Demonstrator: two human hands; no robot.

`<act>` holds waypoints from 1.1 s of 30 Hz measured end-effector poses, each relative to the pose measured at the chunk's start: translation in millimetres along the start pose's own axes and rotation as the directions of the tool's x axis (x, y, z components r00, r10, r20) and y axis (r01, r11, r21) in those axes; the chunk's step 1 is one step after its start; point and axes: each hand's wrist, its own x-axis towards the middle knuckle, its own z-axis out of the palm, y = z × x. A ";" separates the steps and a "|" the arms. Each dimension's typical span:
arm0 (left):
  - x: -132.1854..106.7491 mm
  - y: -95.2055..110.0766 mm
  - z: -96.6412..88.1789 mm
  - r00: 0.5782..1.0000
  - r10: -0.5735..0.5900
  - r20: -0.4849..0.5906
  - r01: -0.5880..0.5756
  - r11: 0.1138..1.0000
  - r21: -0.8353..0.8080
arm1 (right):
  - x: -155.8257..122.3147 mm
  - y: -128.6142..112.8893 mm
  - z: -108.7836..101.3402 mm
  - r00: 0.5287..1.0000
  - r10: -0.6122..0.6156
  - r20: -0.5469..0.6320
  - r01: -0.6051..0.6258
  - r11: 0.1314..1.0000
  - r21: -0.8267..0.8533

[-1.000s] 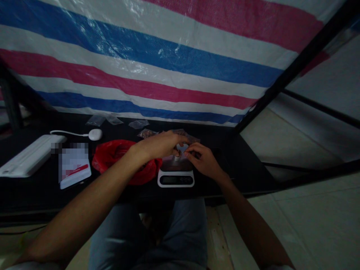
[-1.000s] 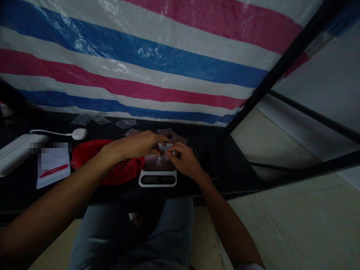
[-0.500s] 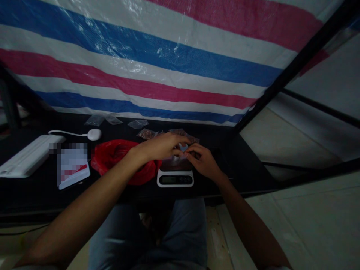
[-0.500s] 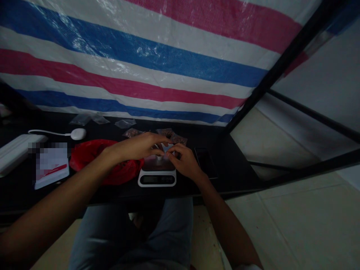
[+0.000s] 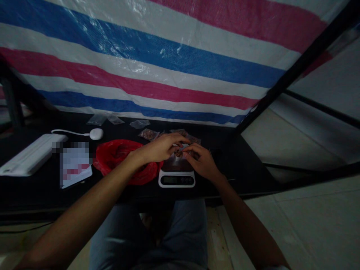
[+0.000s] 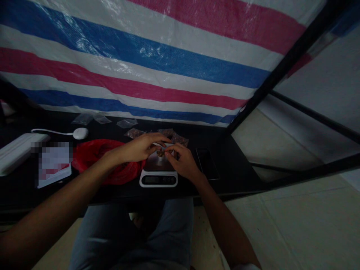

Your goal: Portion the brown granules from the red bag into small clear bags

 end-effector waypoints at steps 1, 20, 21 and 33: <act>-0.9 -0.4 0.4 1.000 0.002 -0.021 -0.003 1.000 -0.009 | 0.1 -1.3 0.1 1.000 -0.019 -0.002 0.019 1.000 -0.009; -37.8 -5.6 -17.7 0.909 -0.338 0.243 0.326 0.941 0.091 | 0.6 -3.2 6.6 0.990 -0.142 0.015 0.143 0.987 -0.079; -36.1 -3.3 -18.9 0.917 -0.328 0.226 0.319 0.945 0.078 | 0.8 -2.5 5.8 0.990 -0.141 -0.014 0.139 0.987 -0.074; 0.8 18.9 -12.1 0.970 -0.216 0.111 0.207 0.974 0.086 | -2.8 13.4 11.5 0.986 -0.025 -0.166 0.025 1.000 0.002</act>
